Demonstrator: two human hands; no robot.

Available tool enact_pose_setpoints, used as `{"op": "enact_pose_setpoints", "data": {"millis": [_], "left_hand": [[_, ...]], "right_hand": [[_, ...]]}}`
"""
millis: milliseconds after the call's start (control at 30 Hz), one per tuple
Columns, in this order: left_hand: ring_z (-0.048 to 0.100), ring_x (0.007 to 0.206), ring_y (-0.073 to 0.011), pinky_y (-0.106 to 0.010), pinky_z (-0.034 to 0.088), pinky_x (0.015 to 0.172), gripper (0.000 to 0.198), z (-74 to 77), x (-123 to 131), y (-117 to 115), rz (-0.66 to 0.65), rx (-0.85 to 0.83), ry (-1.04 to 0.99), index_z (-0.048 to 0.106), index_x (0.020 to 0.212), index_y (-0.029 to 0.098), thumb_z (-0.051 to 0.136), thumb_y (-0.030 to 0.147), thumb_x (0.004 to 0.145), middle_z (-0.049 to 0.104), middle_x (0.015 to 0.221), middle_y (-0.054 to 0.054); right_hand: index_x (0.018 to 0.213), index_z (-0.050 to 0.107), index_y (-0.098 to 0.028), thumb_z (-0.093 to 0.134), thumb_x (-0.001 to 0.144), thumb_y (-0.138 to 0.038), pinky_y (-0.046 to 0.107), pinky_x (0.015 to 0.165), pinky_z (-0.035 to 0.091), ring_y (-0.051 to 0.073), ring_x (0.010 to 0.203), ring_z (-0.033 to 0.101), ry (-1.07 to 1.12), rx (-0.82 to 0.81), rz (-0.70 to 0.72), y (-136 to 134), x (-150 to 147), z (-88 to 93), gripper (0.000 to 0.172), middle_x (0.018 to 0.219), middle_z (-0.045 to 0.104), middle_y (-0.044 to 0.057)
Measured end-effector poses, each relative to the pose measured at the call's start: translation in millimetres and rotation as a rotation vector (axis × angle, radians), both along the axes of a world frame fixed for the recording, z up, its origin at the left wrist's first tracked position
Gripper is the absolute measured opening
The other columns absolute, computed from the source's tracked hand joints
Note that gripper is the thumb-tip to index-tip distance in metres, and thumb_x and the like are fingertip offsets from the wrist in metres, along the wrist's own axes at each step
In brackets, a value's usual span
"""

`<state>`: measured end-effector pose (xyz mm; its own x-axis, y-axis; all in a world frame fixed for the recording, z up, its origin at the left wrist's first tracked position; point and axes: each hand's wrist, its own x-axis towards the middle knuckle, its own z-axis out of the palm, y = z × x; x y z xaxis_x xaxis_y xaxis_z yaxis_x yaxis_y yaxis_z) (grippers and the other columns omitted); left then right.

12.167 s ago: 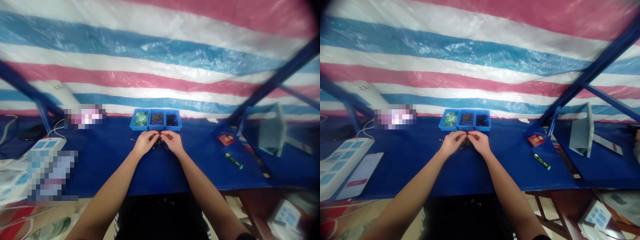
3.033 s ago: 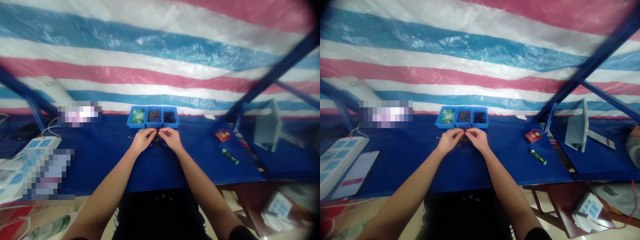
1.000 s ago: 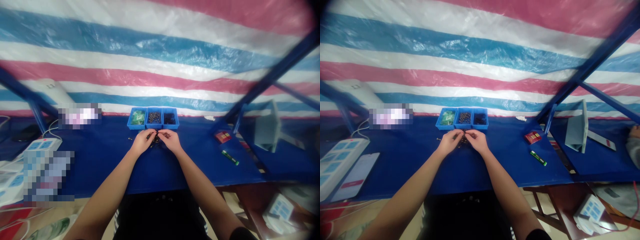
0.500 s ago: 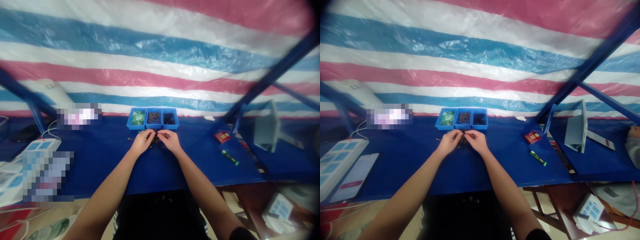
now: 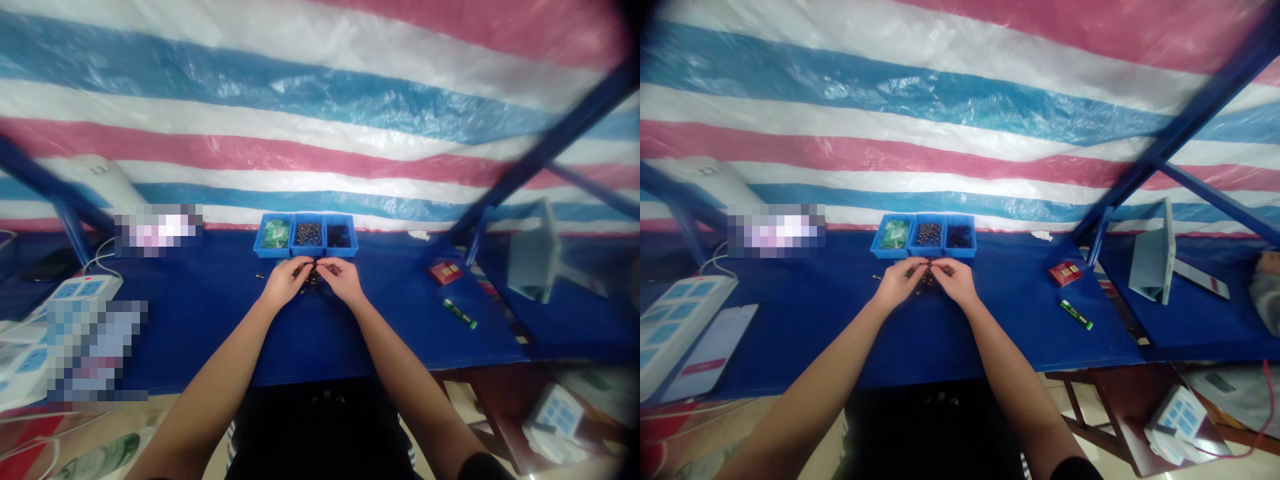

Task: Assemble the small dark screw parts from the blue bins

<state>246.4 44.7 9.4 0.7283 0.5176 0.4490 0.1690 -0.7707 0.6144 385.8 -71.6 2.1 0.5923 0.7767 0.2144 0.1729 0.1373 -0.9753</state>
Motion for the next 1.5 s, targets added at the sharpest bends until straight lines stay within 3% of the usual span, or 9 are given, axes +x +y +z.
{"op": "enact_pose_setpoints", "data": {"millis": [500,700,867,1200,1500], "left_hand": [[0.066,0.085,-0.0184,-0.031,0.052,0.081,0.026,3.3,-1.1,0.3,-0.029,0.021,0.015,0.069,0.099,0.024,0.05,0.04,0.094,0.073,0.098,-0.002],[0.067,0.083,-0.0182,-0.031,0.053,0.079,0.027,-0.2,0.1,1.0,-0.011,0.017,-0.009,0.068,0.108,0.024,0.053,0.041,0.092,0.073,0.095,-0.003],[0.066,0.09,-0.0191,-0.032,0.052,0.084,0.026,-1.1,0.0,1.5,-0.042,0.028,-0.022,0.069,0.103,0.024,0.05,0.039,0.094,0.072,0.104,-0.003],[0.066,0.082,-0.0178,-0.03,0.053,0.078,0.027,-0.5,-0.4,1.1,-0.004,0.001,0.006,0.067,0.109,0.025,0.053,0.041,0.093,0.073,0.093,-0.002],[0.065,0.078,-0.0167,-0.027,0.051,0.071,0.026,1.8,-0.6,1.0,-0.026,0.01,0.011,0.067,0.101,0.023,0.049,0.04,0.094,0.072,0.09,-0.002]], "right_hand": [[0.096,0.073,-0.019,0.071,0.075,-0.039,0.031,0.072,0.057,0.017,0.073,0.068,0.05,0.011,0.031,0.7,-0.4,-0.6,0.029,0.085,0.073,0.005],[0.093,0.074,-0.02,0.07,0.075,-0.04,0.032,0.072,0.057,0.018,0.073,0.068,0.027,0.001,0.017,0.0,-0.7,1.7,0.027,0.085,0.074,0.005],[0.094,0.074,-0.02,0.07,0.075,-0.04,0.031,0.072,0.057,0.018,0.073,0.068,0.027,0.004,0.02,0.7,-0.5,0.3,0.028,0.085,0.074,0.005],[0.093,0.074,-0.02,0.07,0.075,-0.039,0.031,0.071,0.057,0.017,0.072,0.067,0.034,-0.002,0.015,1.6,0.4,-2.4,0.027,0.083,0.073,0.005],[0.096,0.074,-0.019,0.071,0.074,-0.038,0.031,0.073,0.057,0.018,0.073,0.068,0.047,0.006,0.046,1.6,-0.6,-1.5,0.029,0.085,0.074,0.006]]}}
